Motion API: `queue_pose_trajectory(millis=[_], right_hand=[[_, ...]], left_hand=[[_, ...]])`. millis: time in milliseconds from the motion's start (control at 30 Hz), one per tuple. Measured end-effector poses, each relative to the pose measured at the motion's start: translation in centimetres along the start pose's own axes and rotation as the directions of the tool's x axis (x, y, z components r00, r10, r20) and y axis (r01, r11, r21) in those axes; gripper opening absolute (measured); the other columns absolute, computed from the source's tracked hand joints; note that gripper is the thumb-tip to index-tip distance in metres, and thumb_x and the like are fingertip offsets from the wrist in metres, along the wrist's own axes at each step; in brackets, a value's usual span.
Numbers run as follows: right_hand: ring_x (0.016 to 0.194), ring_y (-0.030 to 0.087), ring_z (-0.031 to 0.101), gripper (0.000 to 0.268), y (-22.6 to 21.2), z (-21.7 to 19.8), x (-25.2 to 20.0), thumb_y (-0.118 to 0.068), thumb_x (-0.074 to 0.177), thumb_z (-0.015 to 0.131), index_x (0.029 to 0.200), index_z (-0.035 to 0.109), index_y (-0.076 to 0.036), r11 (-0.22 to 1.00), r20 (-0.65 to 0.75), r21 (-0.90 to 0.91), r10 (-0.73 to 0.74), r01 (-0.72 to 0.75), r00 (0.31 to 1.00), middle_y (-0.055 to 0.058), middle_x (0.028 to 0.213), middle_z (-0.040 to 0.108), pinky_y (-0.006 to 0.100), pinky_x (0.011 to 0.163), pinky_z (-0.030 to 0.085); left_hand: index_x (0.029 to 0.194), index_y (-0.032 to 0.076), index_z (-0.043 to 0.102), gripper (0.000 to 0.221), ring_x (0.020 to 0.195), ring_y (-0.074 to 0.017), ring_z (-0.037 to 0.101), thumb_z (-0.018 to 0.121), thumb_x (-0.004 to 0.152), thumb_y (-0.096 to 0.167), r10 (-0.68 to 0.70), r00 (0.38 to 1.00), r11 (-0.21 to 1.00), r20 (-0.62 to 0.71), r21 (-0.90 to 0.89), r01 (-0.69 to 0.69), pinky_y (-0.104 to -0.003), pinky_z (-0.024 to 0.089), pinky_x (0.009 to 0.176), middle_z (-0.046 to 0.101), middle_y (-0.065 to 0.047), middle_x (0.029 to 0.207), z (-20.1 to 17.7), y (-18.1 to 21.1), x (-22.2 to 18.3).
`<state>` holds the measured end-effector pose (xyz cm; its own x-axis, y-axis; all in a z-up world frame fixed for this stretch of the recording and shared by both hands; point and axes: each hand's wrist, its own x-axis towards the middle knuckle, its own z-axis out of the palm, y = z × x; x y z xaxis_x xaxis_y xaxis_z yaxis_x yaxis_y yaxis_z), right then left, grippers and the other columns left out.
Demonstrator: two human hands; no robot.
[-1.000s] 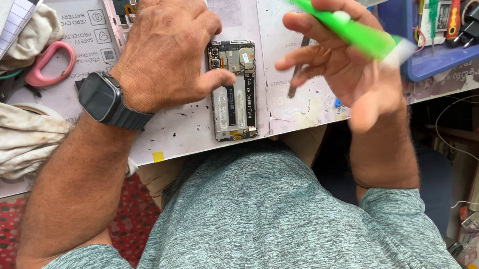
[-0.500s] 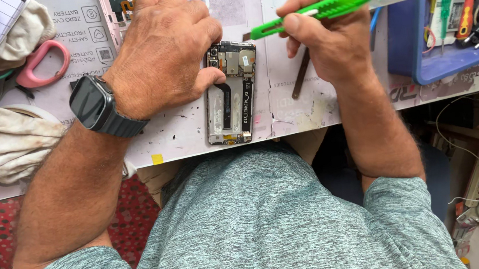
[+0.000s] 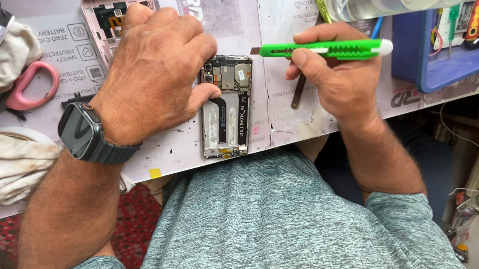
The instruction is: The person holds a disassembled smartphone and uses a green screwdriver and a green utility knife to adjust internal components and pry at the battery area. The device remains open throughout the clip.
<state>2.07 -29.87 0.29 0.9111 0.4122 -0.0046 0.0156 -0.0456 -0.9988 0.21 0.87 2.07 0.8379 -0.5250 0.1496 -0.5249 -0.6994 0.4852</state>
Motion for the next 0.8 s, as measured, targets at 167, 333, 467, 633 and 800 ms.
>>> queue_pose_trajectory(millis=[167,333,467,633,800], right_hand=[[0.087,0.022,0.077,0.014,-0.1,0.4,-1.0,0.000,0.111,0.068,0.122,0.062,0.007,0.998,-0.045,0.067,0.026,-0.023,0.999,0.017,0.096,0.072,0.031,0.076,0.068],[0.093,0.022,0.078,0.018,0.4,1.4,-1.3,0.001,0.108,0.068,0.125,0.062,0.002,0.986,0.031,-0.065,-0.154,0.156,0.988,0.017,0.104,0.072,0.030,0.078,0.069],[0.088,0.020,0.077,0.025,-0.4,2.7,-2.0,0.007,0.096,0.075,0.119,0.067,0.001,0.828,0.183,-0.409,-0.336,0.383,0.924,0.020,0.110,0.073,0.028,0.071,0.067],[0.102,0.030,0.074,0.035,-2.2,3.0,-2.2,0.002,0.090,0.084,0.120,0.068,-0.003,0.557,0.427,-0.623,-0.348,0.550,0.835,0.021,0.118,0.069,0.040,0.081,0.065],[0.106,0.033,0.074,0.036,-1.9,3.2,-1.8,0.001,0.090,0.084,0.123,0.068,-0.001,0.464,0.495,-0.614,-0.405,0.639,0.769,0.022,0.119,0.068,0.042,0.086,0.068]], left_hand=[[0.104,0.006,0.073,0.050,0.097,-0.0272,0.059,0.092,0.073,0.039,-0.008,1.000,1.000,-0.004,-0.026,0.008,-0.046,0.038,0.092,0.066,-0.008,0.099,-0.2,0.2,0.3],[0.106,0.007,0.073,0.050,0.099,-0.0271,0.059,0.092,0.075,0.041,0.000,1.000,1.000,0.004,-0.005,0.001,-0.046,0.038,0.095,0.065,-0.007,0.101,-0.1,0.0,0.0],[0.106,0.007,0.072,0.049,0.100,-0.0272,0.059,0.092,0.076,0.040,0.002,1.000,1.000,-0.014,-0.017,-0.003,-0.046,0.038,0.095,0.065,-0.007,0.102,0.0,-0.1,-0.1],[0.096,0.006,0.073,0.049,0.095,-0.0279,0.061,0.093,0.069,0.041,0.013,1.000,1.000,-0.027,0.026,-0.012,-0.046,0.040,0.090,0.067,-0.008,0.095,0.0,-0.1,0.0],[0.103,0.007,0.074,0.049,0.099,-0.0276,0.061,0.092,0.075,0.042,0.007,1.000,1.000,-0.021,0.018,-0.007,-0.047,0.039,0.093,0.067,-0.008,0.100,0.4,-0.2,-0.1]])
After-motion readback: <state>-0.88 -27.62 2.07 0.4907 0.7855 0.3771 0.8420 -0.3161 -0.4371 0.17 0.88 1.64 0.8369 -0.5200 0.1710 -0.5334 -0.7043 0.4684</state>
